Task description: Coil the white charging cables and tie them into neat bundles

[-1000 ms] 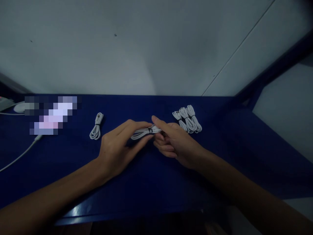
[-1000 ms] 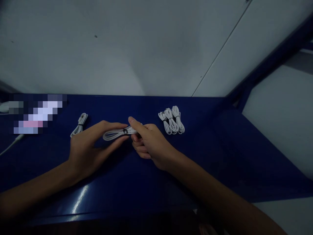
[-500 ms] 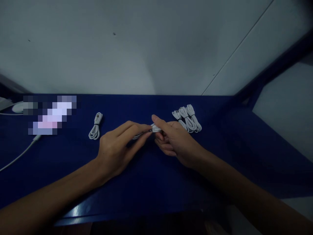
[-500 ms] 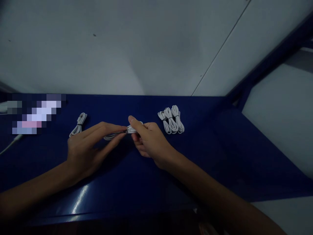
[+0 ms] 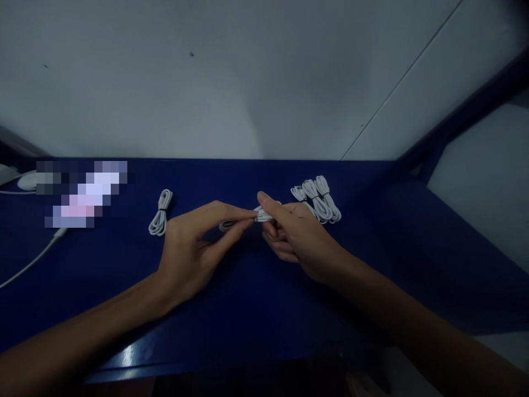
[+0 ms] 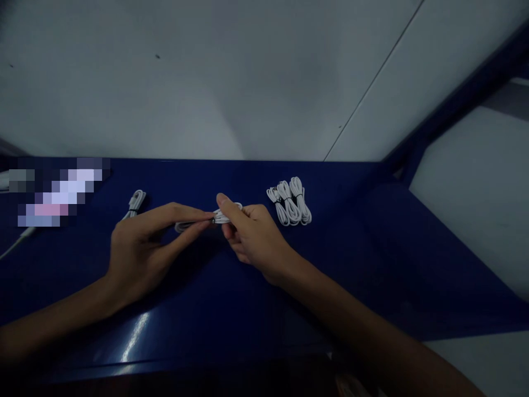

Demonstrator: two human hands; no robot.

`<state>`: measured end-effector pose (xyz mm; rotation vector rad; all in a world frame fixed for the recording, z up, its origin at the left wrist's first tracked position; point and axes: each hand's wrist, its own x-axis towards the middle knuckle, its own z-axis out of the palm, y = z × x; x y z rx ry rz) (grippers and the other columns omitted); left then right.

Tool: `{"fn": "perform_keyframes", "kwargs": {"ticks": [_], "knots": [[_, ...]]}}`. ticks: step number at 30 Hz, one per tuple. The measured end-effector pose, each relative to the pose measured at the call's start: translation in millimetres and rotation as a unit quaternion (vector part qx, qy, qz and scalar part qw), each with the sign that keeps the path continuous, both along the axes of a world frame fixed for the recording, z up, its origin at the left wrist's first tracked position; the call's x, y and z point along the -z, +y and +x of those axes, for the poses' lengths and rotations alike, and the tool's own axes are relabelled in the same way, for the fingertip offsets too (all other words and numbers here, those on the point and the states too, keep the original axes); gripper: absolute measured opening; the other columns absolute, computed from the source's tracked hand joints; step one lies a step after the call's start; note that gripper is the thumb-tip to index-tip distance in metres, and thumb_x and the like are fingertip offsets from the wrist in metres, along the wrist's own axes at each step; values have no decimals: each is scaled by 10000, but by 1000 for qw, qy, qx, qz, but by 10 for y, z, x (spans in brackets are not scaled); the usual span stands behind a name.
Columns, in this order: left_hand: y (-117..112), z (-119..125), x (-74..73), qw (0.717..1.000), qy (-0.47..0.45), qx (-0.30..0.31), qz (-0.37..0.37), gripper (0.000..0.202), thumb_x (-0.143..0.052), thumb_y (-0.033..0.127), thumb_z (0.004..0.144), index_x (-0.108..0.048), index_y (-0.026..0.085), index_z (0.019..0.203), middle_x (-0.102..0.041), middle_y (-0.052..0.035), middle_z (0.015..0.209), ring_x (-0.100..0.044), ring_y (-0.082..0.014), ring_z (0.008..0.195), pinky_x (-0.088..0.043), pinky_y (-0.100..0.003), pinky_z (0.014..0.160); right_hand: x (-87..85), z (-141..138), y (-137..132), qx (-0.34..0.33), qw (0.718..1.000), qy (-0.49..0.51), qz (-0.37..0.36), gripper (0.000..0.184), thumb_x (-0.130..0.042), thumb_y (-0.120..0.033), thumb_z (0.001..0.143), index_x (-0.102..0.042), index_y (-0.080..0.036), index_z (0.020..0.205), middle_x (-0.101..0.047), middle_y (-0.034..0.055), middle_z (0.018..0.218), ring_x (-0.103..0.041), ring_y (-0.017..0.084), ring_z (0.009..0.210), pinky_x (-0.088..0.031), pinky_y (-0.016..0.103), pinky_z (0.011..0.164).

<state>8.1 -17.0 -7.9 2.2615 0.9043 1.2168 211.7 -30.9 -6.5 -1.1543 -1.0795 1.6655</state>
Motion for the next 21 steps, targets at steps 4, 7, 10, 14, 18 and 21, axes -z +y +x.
{"fn": "perform_keyframes", "kwargs": {"ticks": [4, 7, 10, 14, 18, 21], "knots": [[0, 13, 4, 999, 9, -1, 37, 230, -810, 182, 969, -815, 268, 1183, -851, 6, 1082, -803, -179, 952, -643, -326, 852, -1, -11, 3, 7, 1000, 1, 0, 661, -628, -656, 1040, -503, -198, 581, -317, -86, 474, -229, 43, 379, -198, 168, 333], [-5, 34, 15, 996, 21, -20, 84, 224, -840, 216, 943, -806, 259, 1161, -851, -3, 1047, -807, -188, 899, -637, -322, 801, -17, -30, -5, 10, 1000, -8, 5, 660, -625, -643, 1046, -509, -196, 574, -324, -82, 470, -244, 45, 372, -199, 173, 333], [-16, 44, 24, 993, 30, -44, 102, 178, -822, 208, 954, -802, 264, 1122, -847, 2, 996, -800, -180, 847, -622, -314, 748, -31, -43, -14, 8, 1000, -14, 8, 659, -617, -636, 1052, -514, -196, 572, -331, -79, 476, -254, 46, 370, -194, 179, 333], [-27, 36, 25, 992, 32, -48, 108, 199, -820, 180, 943, -810, 270, 1120, -850, 6, 1005, -802, -177, 845, -624, -312, 752, -12, -46, -14, 11, 1000, -12, 16, 659, -620, -646, 1047, -521, -197, 574, -344, -76, 479, -255, 47, 374, -197, 182, 333], [-32, 23, 24, 993, 31, -42, 101, 249, -820, 160, 936, -825, 287, 1150, -857, 15, 1037, -808, -175, 875, -632, -312, 779, 19, -41, -6, 12, 1000, -8, 26, 667, -624, -673, 1035, -528, -196, 579, -353, -74, 484, -252, 49, 383, -205, 180, 332], [-30, 20, 27, 994, 33, -35, 100, 273, -812, 149, 945, -824, 286, 1180, -860, 13, 1066, -810, -172, 909, -634, -307, 795, 14, -34, 1, 13, 1000, -6, 19, 668, -624, -667, 1038, -522, -194, 578, -341, -78, 489, -242, 46, 383, -199, 178, 331]]}}
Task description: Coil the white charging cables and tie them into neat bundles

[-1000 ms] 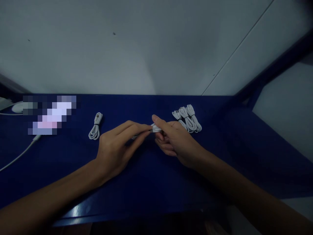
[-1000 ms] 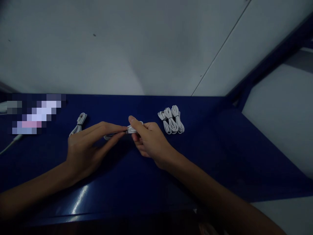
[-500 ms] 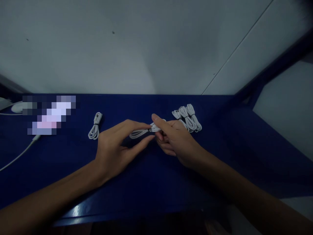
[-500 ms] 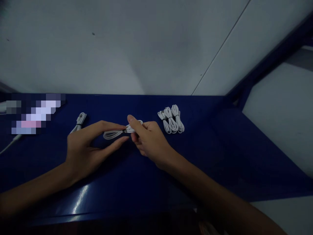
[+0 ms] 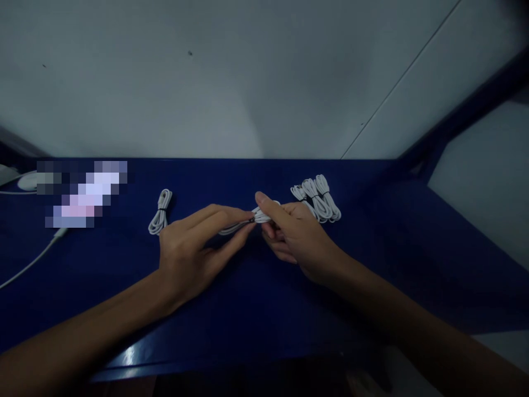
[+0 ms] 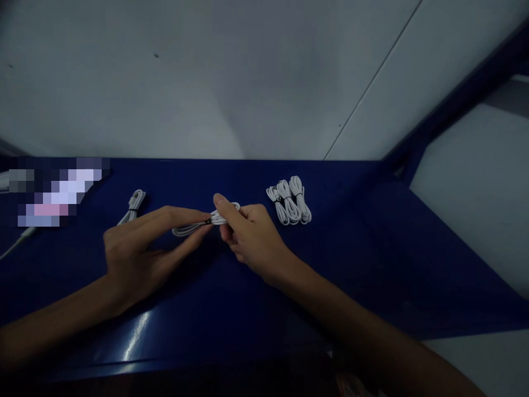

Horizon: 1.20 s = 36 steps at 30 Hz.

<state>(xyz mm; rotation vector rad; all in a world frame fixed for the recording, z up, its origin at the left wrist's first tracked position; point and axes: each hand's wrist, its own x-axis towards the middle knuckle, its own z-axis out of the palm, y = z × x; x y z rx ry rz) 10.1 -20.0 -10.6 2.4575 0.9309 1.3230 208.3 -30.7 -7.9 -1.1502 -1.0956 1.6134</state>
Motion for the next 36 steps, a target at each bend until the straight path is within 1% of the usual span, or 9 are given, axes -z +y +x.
{"fn": "perform_keyframes", "kwargs": {"ticks": [7, 11, 14, 18, 22, 26, 29, 33, 36], "knots": [[28, -31, 1, 1000, 2, 25, 5, 269, -798, 134, 963, -825, 265, 1196, -859, -9, 1112, -811, -165, 924, -645, -295, 811, -33, 19, -2, -10, 1000, 2, -14, 672, -616, -670, 1042, -508, -198, 576, -326, -82, 475, -231, 43, 374, -181, 176, 328], [44, -59, 4, 999, 8, 41, 20, 260, -800, 110, 962, -822, 224, 1195, -854, -29, 1140, -814, -150, 972, -647, -254, 842, -50, 28, -7, -13, 1000, -2, -16, 669, -624, -663, 1040, -504, -200, 572, -326, -83, 468, -231, 43, 371, -176, 177, 328], [51, -59, -5, 998, 4, 55, 13, 258, -803, 97, 960, -821, 206, 1193, -851, -32, 1150, -809, -139, 1000, -646, -235, 872, -67, 36, -5, -12, 1000, -11, -9, 673, -614, -645, 1053, -500, -199, 561, -327, -82, 463, -230, 43, 366, -173, 181, 329], [48, -49, -25, 998, -10, 55, 6, 253, -808, 93, 956, -832, 220, 1173, -855, -19, 1131, -811, -137, 986, -651, -236, 862, -70, 48, 5, -14, 999, -34, 7, 683, -595, -642, 1063, -504, -198, 551, -330, -78, 459, -237, 48, 369, -180, 191, 335], [37, -46, -26, 998, -24, 54, -9, 247, -806, 109, 959, -841, 248, 1160, -858, -17, 1127, -817, -159, 973, -666, -272, 831, -44, 70, 1, -25, 998, -49, 38, 694, -585, -701, 1042, -519, -200, 567, -347, -74, 478, -260, 58, 389, -208, 208, 358], [35, -27, -21, 996, -54, 38, -67, 216, -827, 144, 949, -857, 288, 1107, -859, 0, 1099, -817, -177, 961, -673, -305, 821, -43, 89, -30, -1, 983, -136, 124, 705, -452, -706, 1095, -590, -195, 629, -380, -55, 502, -346, 86, 440, -272, 235, 424], [35, -1, -31, 987, -92, 45, -127, 173, -866, 170, 917, -872, 299, 1032, -856, 6, 1088, -817, -189, 972, -675, -335, 873, -72, 92, -55, 21, 967, -180, 178, 624, -459, -665, 1114, -631, -198, 737, -424, -48, 575, -372, 99, 511, -292, 249, 484], [13, 24, -62, 965, -144, 58, -212, 134, -907, 214, 882, -885, 306, 978, -855, 0, 1058, -817, -209, 987, -670, -385, 957, -120, 91, -64, 5, 962, -186, 199, 587, -454, -627, 1129, -555, -213, 726, -418, -43, 618, -363, 111, 543, -288, 273, 514], [-11, 39, -90, 951, -169, 47, -256, 114, -932, 244, 855, -890, 289, 951, -863, -11, 1007, -826, -224, 957, -682, -398, 963, -142, 91, -61, -6, 959, -191, 210, 594, -445, -615, 1134, -496, -218, 695, -403, -38, 629, -351, 119, 561, -286, 287, 529]]}}
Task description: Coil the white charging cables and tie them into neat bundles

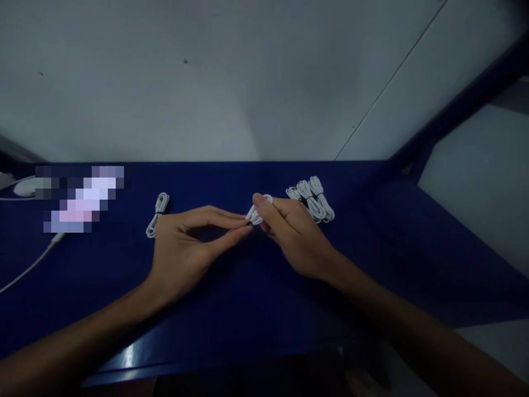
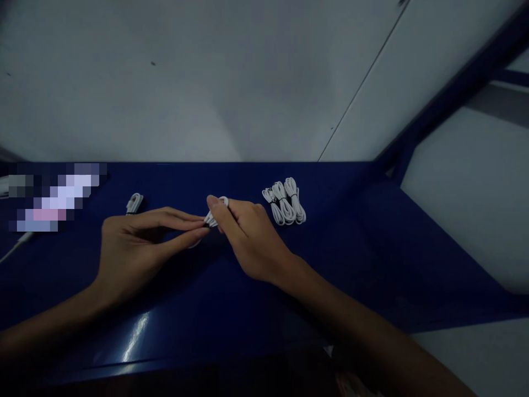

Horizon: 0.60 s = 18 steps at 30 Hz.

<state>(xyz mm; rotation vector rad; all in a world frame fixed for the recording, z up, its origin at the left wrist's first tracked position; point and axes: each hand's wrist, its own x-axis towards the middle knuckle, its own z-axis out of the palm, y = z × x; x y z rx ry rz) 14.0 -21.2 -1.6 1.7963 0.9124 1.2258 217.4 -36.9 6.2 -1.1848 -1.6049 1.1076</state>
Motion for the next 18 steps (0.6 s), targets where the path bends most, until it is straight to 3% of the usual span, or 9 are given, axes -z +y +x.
{"fn": "perform_keyframes", "kwargs": {"ticks": [5, 9, 13, 18], "knots": [[15, 28, -18, 994, -28, -9, -101, 271, -979, 280, 795, -862, 239, 1036, -871, -35, 963, -843, -235, 892, -715, -364, 880, 9, -9, 10, 20, 1000, -6, 16, 611, -477, -622, 1121, -472, -218, 663, -404, -43, 603, -346, 113, 543, -278, 289, 523], [62, 18, 14, 974, -67, 61, -209, 450, -1006, 225, 748, -842, 212, 1167, -875, -56, 1023, -846, -239, 954, -703, -321, 898, 31, -12, 33, 38, 999, -1, 27, 633, -519, -630, 1102, -450, -212, 631, -393, -44, 595, -331, 106, 541, -260, 291, 519], [68, -17, 42, 942, -77, 147, -293, 324, -927, 280, 870, -858, 219, 1180, -866, -91, 1124, -834, -271, 1066, -667, -403, 1034, 37, 11, 57, 18, 999, 37, 2, 652, -516, -651, 1094, -455, -216, 612, -385, -50, 569, -325, 103, 516, -250, 290, 499], [49, -37, -9, 909, -73, 220, -346, 248, -828, 331, 972, -864, 211, 1186, -850, -136, 1172, -830, -296, 1085, -643, -459, 1072, -11, 58, 64, -12, 999, 40, -8, 676, -550, -620, 1092, -411, -220, 565, -334, -63, 526, -284, 93, 481, -229, 285, 474]]}}
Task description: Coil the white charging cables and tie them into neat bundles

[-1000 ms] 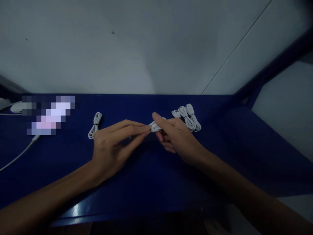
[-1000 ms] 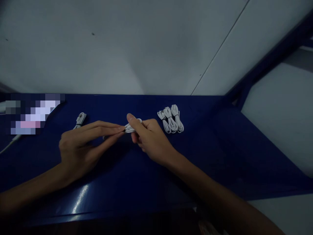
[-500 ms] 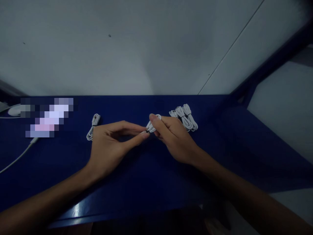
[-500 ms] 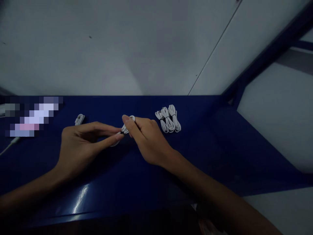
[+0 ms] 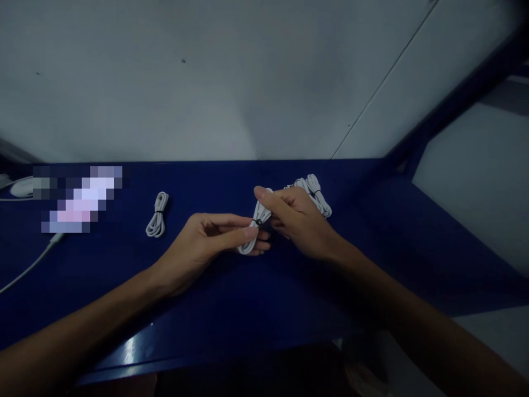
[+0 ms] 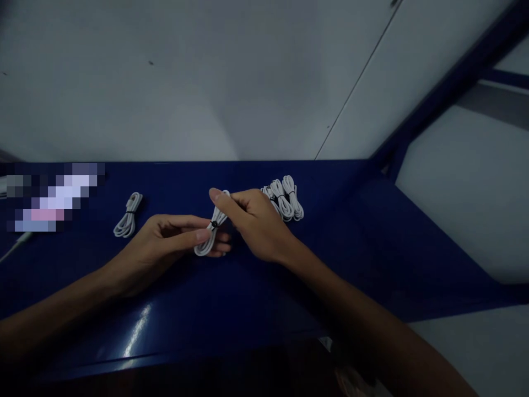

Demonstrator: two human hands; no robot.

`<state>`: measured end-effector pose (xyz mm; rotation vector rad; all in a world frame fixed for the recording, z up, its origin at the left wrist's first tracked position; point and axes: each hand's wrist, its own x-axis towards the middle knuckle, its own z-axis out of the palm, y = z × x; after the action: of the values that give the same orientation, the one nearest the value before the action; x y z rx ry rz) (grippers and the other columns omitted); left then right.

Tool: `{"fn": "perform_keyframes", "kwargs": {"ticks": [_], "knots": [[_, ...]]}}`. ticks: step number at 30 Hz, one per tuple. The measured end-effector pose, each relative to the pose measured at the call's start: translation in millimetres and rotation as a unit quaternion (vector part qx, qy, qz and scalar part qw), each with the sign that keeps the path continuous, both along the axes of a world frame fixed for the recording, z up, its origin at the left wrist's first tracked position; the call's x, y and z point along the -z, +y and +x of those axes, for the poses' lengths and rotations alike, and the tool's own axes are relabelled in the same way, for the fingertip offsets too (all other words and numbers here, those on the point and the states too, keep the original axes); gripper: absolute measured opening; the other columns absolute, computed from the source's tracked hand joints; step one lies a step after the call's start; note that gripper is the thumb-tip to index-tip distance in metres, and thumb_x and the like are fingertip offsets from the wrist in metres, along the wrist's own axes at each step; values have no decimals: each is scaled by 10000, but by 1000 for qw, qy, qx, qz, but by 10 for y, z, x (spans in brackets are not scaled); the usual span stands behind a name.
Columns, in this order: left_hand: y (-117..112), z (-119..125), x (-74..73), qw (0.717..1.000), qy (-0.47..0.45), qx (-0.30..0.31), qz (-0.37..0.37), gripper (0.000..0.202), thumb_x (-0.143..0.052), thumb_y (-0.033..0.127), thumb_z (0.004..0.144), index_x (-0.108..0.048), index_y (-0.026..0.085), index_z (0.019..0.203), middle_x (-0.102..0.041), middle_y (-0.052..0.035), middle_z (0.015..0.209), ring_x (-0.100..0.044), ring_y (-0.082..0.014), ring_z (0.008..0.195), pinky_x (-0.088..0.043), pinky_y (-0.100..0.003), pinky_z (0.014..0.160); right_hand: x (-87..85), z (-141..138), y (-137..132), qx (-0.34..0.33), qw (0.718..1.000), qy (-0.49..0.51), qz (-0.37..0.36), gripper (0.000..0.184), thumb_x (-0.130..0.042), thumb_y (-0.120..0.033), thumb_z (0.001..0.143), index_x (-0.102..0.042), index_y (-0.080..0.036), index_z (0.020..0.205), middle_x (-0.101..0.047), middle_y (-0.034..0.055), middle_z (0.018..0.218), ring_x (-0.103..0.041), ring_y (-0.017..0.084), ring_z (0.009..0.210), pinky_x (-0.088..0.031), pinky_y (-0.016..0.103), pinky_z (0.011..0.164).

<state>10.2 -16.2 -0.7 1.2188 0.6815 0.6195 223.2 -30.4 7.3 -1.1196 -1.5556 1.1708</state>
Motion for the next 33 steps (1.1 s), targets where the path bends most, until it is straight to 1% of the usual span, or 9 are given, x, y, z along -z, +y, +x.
{"fn": "perform_keyframes", "kwargs": {"ticks": [4, 7, 12, 16, 18, 21, 23, 26, 33], "knots": [[7, -1, -29, 999, 6, 47, -20, 238, -841, 300, 959, -862, 209, 1178, -849, -137, 1174, -827, -281, 1095, -647, -421, 1050, -31, 0, 2, -6, 1000, -7, 7, 652, -578, -600, 1087, -450, -218, 574, -386, -54, 531, -338, 94, 489, -270, 275, 479], [10, 6, -15, 998, 4, 53, -26, 215, -840, 295, 958, -862, 198, 1149, -852, -139, 1142, -835, -274, 1057, -662, -416, 1015, -31, -14, 1, -2, 1000, -5, 13, 622, -594, -619, 1073, -463, -220, 614, -420, -52, 564, -385, 97, 512, -308, 267, 495], [12, 29, 31, 999, -9, 17, -26, 196, -861, 289, 941, -865, 185, 1107, -851, -137, 1127, -839, -273, 1024, -694, -373, 922, -14, -16, -6, -13, 1000, 18, 14, 523, -617, -615, 1065, -530, -218, 737, -490, -49, 667, -422, 90, 552, -342, 245, 505], [21, 22, 63, 999, -35, -9, -34, 186, -850, 262, 954, -864, 207, 1132, -845, -127, 1190, -839, -234, 1006, -687, -316, 908, 13, 8, 26, -9, 998, 58, -25, 571, -533, -699, 1067, -611, -213, 776, -499, -39, 636, -442, 102, 525, -355, 241, 471], [27, 12, 75, 997, -55, -31, -38, 184, -846, 253, 958, -863, 214, 1137, -843, -121, 1205, -839, -227, 1006, -684, -315, 920, 22, 29, 54, -12, 993, 95, -69, 619, -498, -755, 1047, -685, -205, 832, -530, -27, 621, -468, 111, 500, -363, 241, 440], [39, 7, 90, 995, -74, -66, -31, 172, -838, 254, 964, -862, 211, 1129, -839, -118, 1222, -834, -229, 1029, -677, -321, 950, 14, 68, 86, -22, 982, 146, -117, 646, -542, -783, 1001, -776, -184, 938, -644, 13, 680, -536, 123, 517, -399, 237, 427], [50, 12, 102, 993, -74, -86, -25, 170, -840, 267, 962, -860, 206, 1120, -839, -122, 1221, -829, -240, 1055, -674, -339, 972, -2, 93, 91, -28, 977, 168, -130, 651, -562, -766, 994, -816, -166, 986, -724, 57, 758, -581, 135, 555, -420, 239, 433], [68, 22, 123, 991, -72, -110, -23, 167, -855, 277, 947, -859, 205, 1098, -847, -119, 1185, -824, -255, 1071, -672, -373, 995, -28, 117, 83, -33, 974, 181, -136, 642, -563, -729, 1007, -847, -154, 1024, -782, 98, 823, -623, 149, 593, -428, 242, 432], [72, 9, 152, 992, -74, -93, -40, 138, -824, 254, 979, -859, 212, 1106, -852, -98, 1154, -819, -204, 1054, -665, -277, 949, -45, 111, 66, -30, 977, 178, -116, 601, -578, -679, 1030, -863, -150, 1018, -782, 88, 788, -626, 135, 570, -432, 237, 436]]}}
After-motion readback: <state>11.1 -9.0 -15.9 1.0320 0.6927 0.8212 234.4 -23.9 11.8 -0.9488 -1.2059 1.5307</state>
